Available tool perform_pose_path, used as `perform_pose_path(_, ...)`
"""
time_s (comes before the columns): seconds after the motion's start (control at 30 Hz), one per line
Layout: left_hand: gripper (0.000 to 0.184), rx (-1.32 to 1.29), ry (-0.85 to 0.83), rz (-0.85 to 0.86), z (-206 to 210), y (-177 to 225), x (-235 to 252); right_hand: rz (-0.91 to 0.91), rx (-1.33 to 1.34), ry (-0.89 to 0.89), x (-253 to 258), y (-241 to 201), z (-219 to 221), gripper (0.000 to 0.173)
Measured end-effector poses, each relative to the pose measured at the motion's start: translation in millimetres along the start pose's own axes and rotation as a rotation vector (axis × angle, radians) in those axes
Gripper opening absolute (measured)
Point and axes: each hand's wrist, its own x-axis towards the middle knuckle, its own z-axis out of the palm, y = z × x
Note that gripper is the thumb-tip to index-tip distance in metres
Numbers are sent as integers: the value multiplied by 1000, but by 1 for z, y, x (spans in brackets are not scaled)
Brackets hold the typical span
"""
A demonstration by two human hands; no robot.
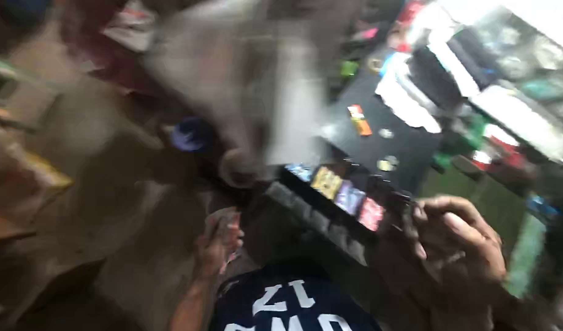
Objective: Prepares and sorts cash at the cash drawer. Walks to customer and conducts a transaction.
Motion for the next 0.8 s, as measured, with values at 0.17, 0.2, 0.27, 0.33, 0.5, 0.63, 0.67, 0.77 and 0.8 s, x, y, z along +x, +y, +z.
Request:
perform_pose_path(0.17, 35, -97, 63, -49, -147, 2, 11, 623, -116, -244, -68, 77, 232, 29)
perform_pose_path(0.2, 36, -117, 84, -67, -178, 3, 12, 734, -86, -367, -72, 98, 278, 31)
perform_pose_path(0.27, 37, -134, 147, -87, -237, 6, 8, 819, 38, -562, -71, 128, 363, 38)
perform_pose_path(0.33, 36, -125, 216, -48, -287, 11, 2, 792, 213, -633, -60, 139, 433, 42)
perform_pose_path(0.5, 38, -75, 469, -59, -386, 38, 19, 671, 596, -775, -21, 157, 570, 42)
perform_pose_path(0.63, 35, -148, 573, -76, -445, 51, 63, 701, 656, -778, 12, 179, 652, 48)
perform_pose_path(0.67, 33, -151, 593, -80, -458, 60, 80, 709, 686, -782, 24, 188, 673, 50)
perform_pose_path(0.77, 31, -99, 634, -119, -499, 78, 139, 709, 710, -849, 72, 221, 734, 49)
perform_pose_path(0.8, 29, -97, 648, -154, -512, 85, 162, 708, 632, -851, 91, 230, 754, 45)
